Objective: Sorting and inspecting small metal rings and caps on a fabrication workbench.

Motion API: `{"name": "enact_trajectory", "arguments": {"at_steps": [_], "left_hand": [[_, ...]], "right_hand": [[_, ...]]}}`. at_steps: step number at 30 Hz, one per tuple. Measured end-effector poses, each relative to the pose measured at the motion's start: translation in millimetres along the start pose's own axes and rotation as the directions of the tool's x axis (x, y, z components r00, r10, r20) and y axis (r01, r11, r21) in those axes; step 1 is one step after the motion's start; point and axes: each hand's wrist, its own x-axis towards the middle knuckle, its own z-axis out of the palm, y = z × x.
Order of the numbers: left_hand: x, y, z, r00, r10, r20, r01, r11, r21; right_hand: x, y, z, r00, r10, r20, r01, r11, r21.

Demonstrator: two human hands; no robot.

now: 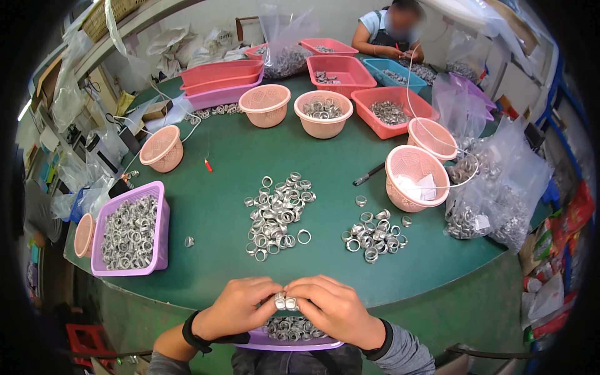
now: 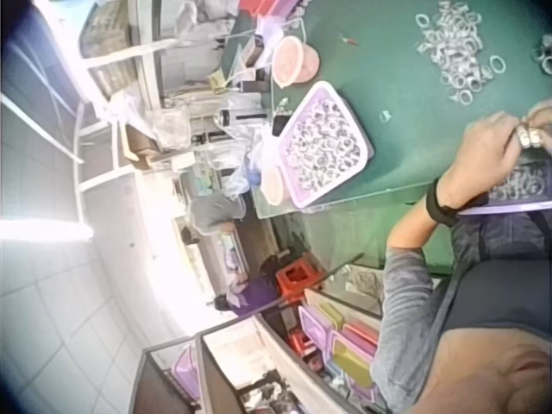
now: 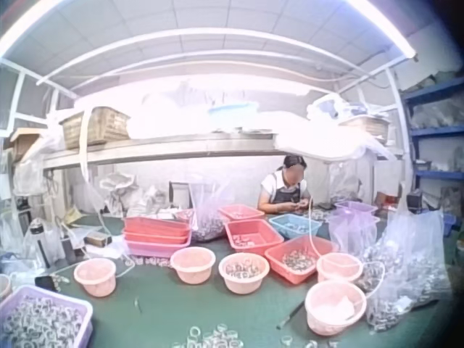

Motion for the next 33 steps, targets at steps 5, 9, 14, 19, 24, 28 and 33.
{"name": "enact_trajectory", "arguments": {"at_steps": [5, 9, 14, 19, 24, 28, 33], "left_hand": [[-1, 0, -3, 0.998, 0.056, -0.022, -0.055, 0.997, 0.06], [-1, 0, -5, 0.998, 0.058, -0.017, -0.057, 0.996, 0.068], [-6, 1, -3, 1.0, 0.019, 0.008, -0.02, 0.999, 0.049], [-16, -4, -1, 0.992, -0.119, 0.03, 0.121, 0.99, -0.067], [-20, -5, 17, 0.996, -0.09, -0.001, 0.089, 0.994, -0.069], [-7, -5, 33, 0.995, -0.061, 0.082, 0.063, 0.998, -0.023], [-6, -8, 17, 0.994, -0.028, 0.108, 0.042, 0.991, -0.126]], "right_hand": [[3, -3, 0, 1.0, -0.031, 0.007, 0.031, 0.999, -0.031], [1, 0, 1, 0.994, -0.104, 0.041, 0.105, 0.994, -0.029], [-5, -3, 0, 1.0, -0.008, 0.025, 0.009, 1.0, -0.012], [-25, 8, -1, 0.963, 0.267, 0.034, -0.269, 0.955, 0.121], [-40, 20, 5, 0.71, 0.597, 0.373, -0.519, 0.086, 0.851], [-43, 26, 14, 0.603, 0.669, 0.434, -0.524, -0.077, 0.848], [-42, 50, -4, 0.606, 0.452, 0.655, -0.506, -0.416, 0.755]]}}
